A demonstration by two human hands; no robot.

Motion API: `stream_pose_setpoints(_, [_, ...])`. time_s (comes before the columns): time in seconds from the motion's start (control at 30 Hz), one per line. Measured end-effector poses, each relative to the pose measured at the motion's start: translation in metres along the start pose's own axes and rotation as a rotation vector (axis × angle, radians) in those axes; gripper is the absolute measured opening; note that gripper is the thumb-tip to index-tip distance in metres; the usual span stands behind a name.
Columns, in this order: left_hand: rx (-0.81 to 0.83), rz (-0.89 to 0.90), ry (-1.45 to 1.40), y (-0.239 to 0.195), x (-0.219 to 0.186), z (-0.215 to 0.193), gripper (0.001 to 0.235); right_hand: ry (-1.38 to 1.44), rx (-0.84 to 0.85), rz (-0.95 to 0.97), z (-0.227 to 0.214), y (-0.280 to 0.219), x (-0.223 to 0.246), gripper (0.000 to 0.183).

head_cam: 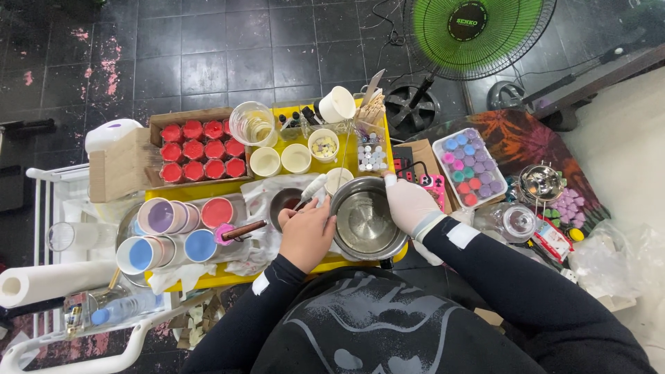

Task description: The person stirs red melted wax in a small metal pot set over a larger pot, adds dye or scent from small bottles, and pours the wax into plastic cups on the work table. At the end the person tears a paper towel from a roll and wipes their gloved hand and the work surface.

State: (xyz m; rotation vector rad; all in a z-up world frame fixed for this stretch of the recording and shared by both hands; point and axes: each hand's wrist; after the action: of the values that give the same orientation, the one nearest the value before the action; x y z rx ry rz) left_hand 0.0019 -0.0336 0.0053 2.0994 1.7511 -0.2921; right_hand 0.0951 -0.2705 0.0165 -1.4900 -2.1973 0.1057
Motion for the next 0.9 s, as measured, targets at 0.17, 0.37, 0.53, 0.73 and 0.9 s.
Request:
stream_pose_setpoints(0.17, [0.012,-0.001,0.006,0.001,-0.001,-0.005,0.040,0.024,0.100,0.069,-0.042,-0.007,0.016,0.052])
stream_pose_setpoints(0.37, [0.001,-0.056,-0.009,-0.003,0.000,-0.002,0.039,0.501,-0.076,0.037,-0.056,-0.014,-0.012,0.047])
stream_pose_setpoints(0.53, [-0.003,-0.145,-0.073,-0.007,0.000,-0.010,0.044,1.072,0.011,0.022,-0.049,-0.024,-0.024,0.039])
stream_pose_setpoints(0.73, [-0.122,-0.172,-0.046,-0.026,0.016,-0.018,0.041,1.540,0.161,0.205,-0.058,-0.036,0.003,0.043])
stream_pose_setpoints(0.9, [-0.179,-0.247,-0.060,-0.050,0.032,-0.042,0.043,1.262,0.046,0.080,-0.040,-0.035,0.020,0.051])
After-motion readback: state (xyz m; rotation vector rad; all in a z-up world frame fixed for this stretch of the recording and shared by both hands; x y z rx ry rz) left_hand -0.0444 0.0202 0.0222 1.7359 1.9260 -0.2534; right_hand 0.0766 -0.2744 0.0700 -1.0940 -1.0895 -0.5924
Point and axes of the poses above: each hand's wrist, its own y-axis towards the middle knuckle, its own z-axis out of the palm, x = y × z, and after that the axes turned 6 degrees about y, right-handed
